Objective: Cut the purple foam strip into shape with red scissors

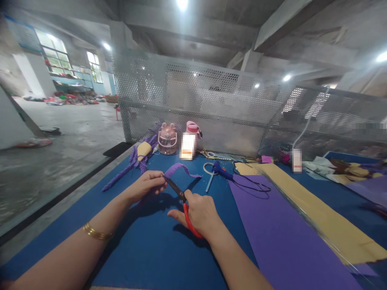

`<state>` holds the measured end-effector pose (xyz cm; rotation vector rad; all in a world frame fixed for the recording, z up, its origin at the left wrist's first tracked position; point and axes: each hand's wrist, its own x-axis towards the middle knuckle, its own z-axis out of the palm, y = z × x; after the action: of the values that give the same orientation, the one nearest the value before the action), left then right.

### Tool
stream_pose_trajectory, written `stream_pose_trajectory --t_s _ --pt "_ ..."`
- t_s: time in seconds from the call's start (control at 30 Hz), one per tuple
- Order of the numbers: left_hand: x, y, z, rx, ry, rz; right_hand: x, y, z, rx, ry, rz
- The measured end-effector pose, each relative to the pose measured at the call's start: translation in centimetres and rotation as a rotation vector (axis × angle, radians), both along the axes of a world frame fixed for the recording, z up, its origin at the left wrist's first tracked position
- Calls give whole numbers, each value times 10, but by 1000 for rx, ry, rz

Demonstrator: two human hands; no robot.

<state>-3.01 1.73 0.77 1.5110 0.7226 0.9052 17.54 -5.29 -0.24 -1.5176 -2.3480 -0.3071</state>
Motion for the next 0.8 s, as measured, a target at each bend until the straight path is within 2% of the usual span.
stream_pose_trajectory --t_s 0.27,0.57,0.8 --pt "1 0 -1 67 40 70 -5 -3 -1 -41 -12 10" --pt "6 -3 0 -144 -54 104 -1 3 -7 -19 9 78" --pt "6 -3 0 -181 -86 82 -2 3 -7 -9 15 81"
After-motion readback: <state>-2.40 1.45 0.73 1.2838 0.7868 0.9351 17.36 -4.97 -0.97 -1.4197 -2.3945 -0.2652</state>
